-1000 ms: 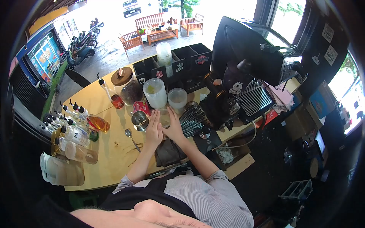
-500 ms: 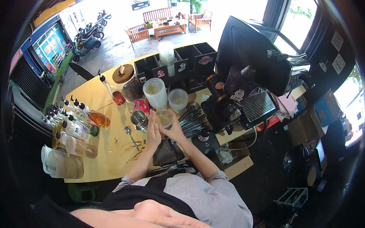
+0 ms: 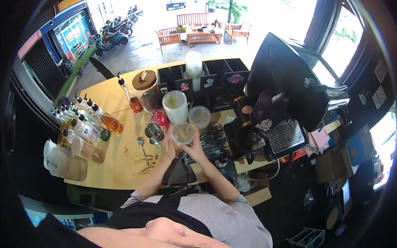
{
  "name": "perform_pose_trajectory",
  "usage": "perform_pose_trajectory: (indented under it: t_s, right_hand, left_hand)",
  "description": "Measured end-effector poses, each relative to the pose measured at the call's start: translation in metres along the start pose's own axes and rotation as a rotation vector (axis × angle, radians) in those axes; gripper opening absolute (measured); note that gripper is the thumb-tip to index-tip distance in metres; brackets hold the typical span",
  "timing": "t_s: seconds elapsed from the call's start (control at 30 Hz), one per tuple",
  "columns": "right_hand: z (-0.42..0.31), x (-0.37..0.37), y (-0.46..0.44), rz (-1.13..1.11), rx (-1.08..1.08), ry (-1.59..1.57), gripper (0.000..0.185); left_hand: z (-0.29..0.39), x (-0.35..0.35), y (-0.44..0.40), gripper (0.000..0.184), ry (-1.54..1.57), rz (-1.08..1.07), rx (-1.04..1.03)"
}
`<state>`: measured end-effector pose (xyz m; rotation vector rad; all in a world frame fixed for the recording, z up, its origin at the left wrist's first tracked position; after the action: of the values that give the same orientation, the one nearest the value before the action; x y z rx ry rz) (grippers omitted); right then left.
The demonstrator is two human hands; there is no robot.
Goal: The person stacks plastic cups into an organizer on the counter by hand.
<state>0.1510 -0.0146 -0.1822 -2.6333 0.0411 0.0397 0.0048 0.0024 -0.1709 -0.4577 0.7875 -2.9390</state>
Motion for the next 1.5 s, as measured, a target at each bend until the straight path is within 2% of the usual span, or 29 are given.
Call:
perform_pose_trajectory:
  t_s: [0.07,0.1,0.17,0.2,0.27,0.4,0.5,0.57,0.7,0.77,0.8,0.87,0.97,1.1,1.17,1.3,1.37,1.5]
  right_hand:
    - [-0.005,-0.003,0.004,0.02,-0.079,-0.216,0.102]
    - [-0.01,-0.003,0.002,0.025,-0.075,-0.222,0.102]
    - [-0.021,-0.001,-0.001,-0.009,-0.049,0.213,0.097]
    - [-0.027,-0.001,0.0,-0.002,-0.051,0.215,0.097]
    - [-0.039,-0.001,-0.002,0.076,0.057,0.516,0.094]
    - [-0.042,0.003,-0.002,0.028,0.048,0.514,0.095]
    - [-0.039,0.001,0.001,0.021,-0.032,0.432,0.095]
    - [-0.034,0.0,0.002,-0.009,-0.053,0.198,0.095]
    - [-0.04,0.001,-0.002,-0.039,-0.073,0.182,0.094]
    - [-0.045,0.004,-0.006,-0.074,-0.094,0.125,0.092]
    - [-0.042,0.003,-0.006,-0.072,-0.089,0.126,0.092]
    - [-0.033,0.0,-0.003,-0.054,-0.142,-0.072,0.094]
    - [-0.043,-0.003,-0.004,-0.03,-0.127,-0.112,0.093]
    - [-0.056,0.0,-0.003,-0.026,-0.03,0.124,0.088]
    - [-0.078,0.001,-0.007,0.059,0.131,0.522,0.085]
    - [-0.075,0.007,-0.011,0.072,0.126,0.586,0.087]
    - [-0.055,0.007,-0.01,0.069,0.02,0.31,0.091]
    - [-0.044,0.001,-0.008,0.089,0.044,0.295,0.093]
  left_hand:
    - [-0.008,-0.001,0.01,0.046,-0.036,-0.074,0.05]
    - [-0.012,-0.002,0.01,0.046,-0.042,-0.078,0.046]
    - [-0.022,-0.005,0.01,0.044,0.091,0.004,0.096]
    - [-0.017,-0.005,0.008,0.044,0.093,-0.003,0.096]
    - [-0.002,-0.003,0.003,0.045,0.09,0.046,0.119]
    - [-0.006,-0.008,0.008,0.047,0.122,0.05,0.185]
    - [-0.007,-0.009,0.009,0.048,0.183,0.041,0.152]
    - [-0.012,-0.013,0.012,0.064,0.298,-0.046,0.234]
    - [-0.011,-0.019,0.011,0.054,0.317,-0.008,0.199]
    - [-0.015,-0.023,0.013,0.062,0.35,0.01,0.169]
    - [-0.013,-0.025,0.014,0.062,0.352,0.009,0.164]
    - [-0.011,-0.029,0.016,0.066,0.504,0.029,0.199]
    - [-0.003,-0.029,0.017,0.067,0.55,0.017,0.21]
    - [-0.009,-0.031,0.02,0.065,0.63,0.005,0.23]
    - [-0.005,-0.029,0.018,0.062,0.511,0.0,0.2]
    - [-0.002,-0.029,0.011,0.059,0.404,0.044,0.115]
    - [-0.006,-0.027,0.008,0.06,0.4,0.117,0.144]
    - [-0.015,-0.023,0.006,0.056,0.44,0.093,0.262]
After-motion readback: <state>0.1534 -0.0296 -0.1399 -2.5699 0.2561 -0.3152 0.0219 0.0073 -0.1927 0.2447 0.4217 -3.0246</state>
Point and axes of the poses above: each hand's wrist, its own y-axis away from the middle knuckle, its own x-axis out of the back of the hand, z = x × y, the point moved 1 cm from there along -y, towards the middle knuckle, and after that the axes turned 6 degrees about x, right-handed, at the moved point
